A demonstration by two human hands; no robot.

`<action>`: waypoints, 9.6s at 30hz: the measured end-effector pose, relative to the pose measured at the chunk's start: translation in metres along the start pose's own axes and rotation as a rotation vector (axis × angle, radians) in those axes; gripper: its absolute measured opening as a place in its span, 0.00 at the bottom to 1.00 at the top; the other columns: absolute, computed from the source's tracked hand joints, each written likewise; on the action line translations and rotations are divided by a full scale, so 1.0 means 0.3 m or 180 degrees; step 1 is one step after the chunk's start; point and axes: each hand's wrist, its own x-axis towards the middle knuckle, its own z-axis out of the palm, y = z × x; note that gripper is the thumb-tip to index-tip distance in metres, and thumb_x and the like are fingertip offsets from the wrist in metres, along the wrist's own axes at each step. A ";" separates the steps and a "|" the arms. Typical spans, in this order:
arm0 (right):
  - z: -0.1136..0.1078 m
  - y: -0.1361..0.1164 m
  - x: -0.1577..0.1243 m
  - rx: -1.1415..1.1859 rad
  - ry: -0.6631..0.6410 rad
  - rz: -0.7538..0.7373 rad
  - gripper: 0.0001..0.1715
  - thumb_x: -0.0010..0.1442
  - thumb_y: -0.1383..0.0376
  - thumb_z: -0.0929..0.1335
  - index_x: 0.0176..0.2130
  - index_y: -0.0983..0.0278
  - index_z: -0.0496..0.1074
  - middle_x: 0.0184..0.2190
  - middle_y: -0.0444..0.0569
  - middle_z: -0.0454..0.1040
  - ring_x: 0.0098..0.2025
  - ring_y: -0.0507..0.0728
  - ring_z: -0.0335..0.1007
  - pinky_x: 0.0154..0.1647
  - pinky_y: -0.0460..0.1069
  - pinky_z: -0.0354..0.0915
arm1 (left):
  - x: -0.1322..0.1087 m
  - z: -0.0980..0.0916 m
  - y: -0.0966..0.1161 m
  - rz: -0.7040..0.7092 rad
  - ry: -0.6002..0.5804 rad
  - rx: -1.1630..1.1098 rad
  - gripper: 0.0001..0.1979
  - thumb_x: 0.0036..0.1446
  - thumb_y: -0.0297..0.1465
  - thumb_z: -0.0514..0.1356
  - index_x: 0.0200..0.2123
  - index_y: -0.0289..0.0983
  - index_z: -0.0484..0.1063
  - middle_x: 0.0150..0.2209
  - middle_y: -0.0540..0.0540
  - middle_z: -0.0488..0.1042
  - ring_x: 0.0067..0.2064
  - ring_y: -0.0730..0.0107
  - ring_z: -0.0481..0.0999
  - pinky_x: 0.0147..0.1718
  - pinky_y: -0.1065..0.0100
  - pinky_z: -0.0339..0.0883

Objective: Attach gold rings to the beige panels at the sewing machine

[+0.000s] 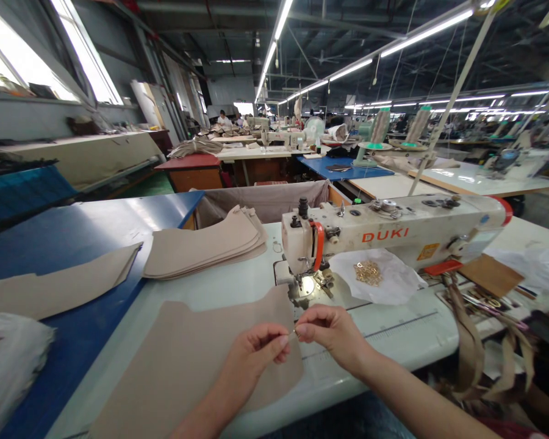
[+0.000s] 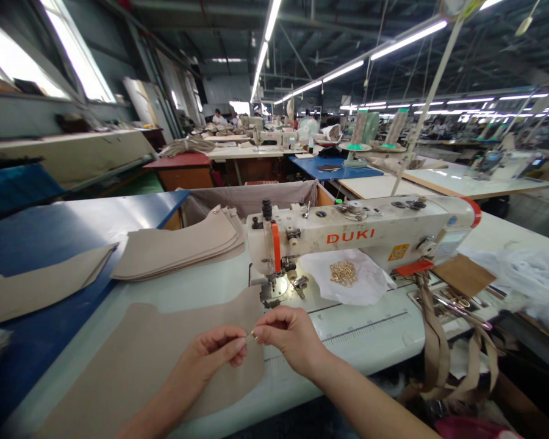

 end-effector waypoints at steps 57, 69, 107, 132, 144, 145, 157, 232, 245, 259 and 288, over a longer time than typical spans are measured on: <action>0.060 0.044 -0.106 -0.1132 -0.0176 -0.0387 0.10 0.47 0.68 0.73 0.32 0.63 0.71 0.29 0.43 0.71 0.34 0.53 0.67 0.37 0.46 0.62 | -0.019 -0.003 -0.011 -0.0090 0.0064 0.0695 0.02 0.36 0.28 0.56 0.20 0.36 0.66 0.19 0.54 0.63 0.24 0.74 0.62 0.25 0.71 0.55; 0.062 0.078 -0.112 -0.1030 0.0252 -0.0795 0.06 0.51 0.72 0.65 0.26 0.65 0.71 0.28 0.48 0.73 0.32 0.54 0.68 0.34 0.47 0.63 | -0.038 0.022 0.008 -0.0126 0.0123 0.0786 0.04 0.39 0.30 0.59 0.20 0.37 0.65 0.20 0.51 0.70 0.26 0.69 0.69 0.28 0.68 0.62; 0.013 0.024 -0.095 -0.1979 -0.0240 -0.0786 0.09 0.58 0.72 0.63 0.28 0.63 0.68 0.25 0.41 0.68 0.29 0.50 0.62 0.30 0.43 0.55 | -0.051 -0.002 -0.002 0.0343 0.0360 0.1415 0.07 0.47 0.36 0.61 0.28 0.40 0.77 0.27 0.50 0.79 0.31 0.66 0.76 0.35 0.69 0.71; 0.002 0.074 0.265 -0.2128 -0.0307 0.0721 0.10 0.48 0.75 0.67 0.19 0.64 0.70 0.15 0.39 0.71 0.18 0.49 0.69 0.22 0.41 0.63 | 0.129 -0.063 -0.184 0.1897 0.0619 0.3493 0.19 0.60 0.33 0.52 0.54 0.36 0.62 0.53 0.39 0.70 0.54 0.58 0.70 0.52 0.55 0.67; -0.003 0.044 0.283 -0.2578 -0.0590 0.0825 0.11 0.48 0.74 0.65 0.18 0.64 0.69 0.16 0.41 0.72 0.20 0.51 0.71 0.24 0.43 0.64 | 0.206 -0.011 -0.123 0.2952 0.0719 0.3947 0.12 0.60 0.23 0.50 0.28 0.36 0.70 0.29 0.45 0.74 0.34 0.65 0.72 0.35 0.65 0.71; -0.002 0.044 0.284 -0.2628 -0.0599 0.0808 0.11 0.48 0.74 0.65 0.18 0.64 0.69 0.15 0.40 0.72 0.20 0.51 0.71 0.23 0.43 0.64 | 0.208 -0.010 -0.127 0.2981 0.0715 0.3948 0.12 0.60 0.23 0.49 0.28 0.36 0.70 0.29 0.45 0.74 0.34 0.65 0.72 0.35 0.65 0.71; -0.093 0.058 0.136 -0.3250 -0.0444 -0.0545 0.08 0.56 0.74 0.66 0.31 0.64 0.73 0.32 0.47 0.75 0.37 0.54 0.68 0.40 0.47 0.61 | 0.215 -0.021 -0.121 0.2906 0.0533 0.4135 0.11 0.59 0.23 0.49 0.31 0.36 0.71 0.32 0.44 0.76 0.36 0.64 0.74 0.38 0.64 0.71; -0.077 0.141 0.102 -0.4738 -0.0751 -0.2876 0.08 0.64 0.69 0.63 0.39 0.68 0.71 0.41 0.54 0.72 0.45 0.58 0.64 0.50 0.52 0.62 | 0.217 -0.031 -0.123 0.3010 0.0327 0.3788 0.11 0.62 0.26 0.50 0.36 0.35 0.72 0.35 0.43 0.77 0.39 0.64 0.75 0.39 0.62 0.73; -0.116 0.135 0.134 -0.4844 -0.0743 -0.2739 0.06 0.63 0.68 0.65 0.37 0.67 0.72 0.39 0.52 0.72 0.43 0.58 0.65 0.48 0.52 0.63 | 0.268 -0.002 -0.117 0.3145 0.0417 0.3825 0.12 0.62 0.26 0.50 0.35 0.34 0.73 0.34 0.42 0.77 0.37 0.65 0.75 0.39 0.64 0.73; -0.180 0.112 0.200 -0.4901 -0.0695 -0.2488 0.08 0.65 0.68 0.63 0.38 0.66 0.71 0.43 0.52 0.73 0.39 0.56 0.68 0.39 0.51 0.63 | 0.378 0.019 -0.096 0.3042 0.0349 0.3738 0.13 0.62 0.27 0.49 0.36 0.36 0.75 0.36 0.43 0.79 0.40 0.63 0.76 0.42 0.60 0.73; -0.180 0.118 0.188 -0.4794 -0.0750 -0.2688 0.06 0.63 0.68 0.66 0.37 0.67 0.72 0.41 0.50 0.75 0.45 0.56 0.68 0.48 0.50 0.62 | 0.356 0.009 -0.115 0.2942 0.0322 0.3907 0.15 0.63 0.29 0.48 0.43 0.33 0.73 0.43 0.39 0.77 0.46 0.60 0.74 0.47 0.56 0.71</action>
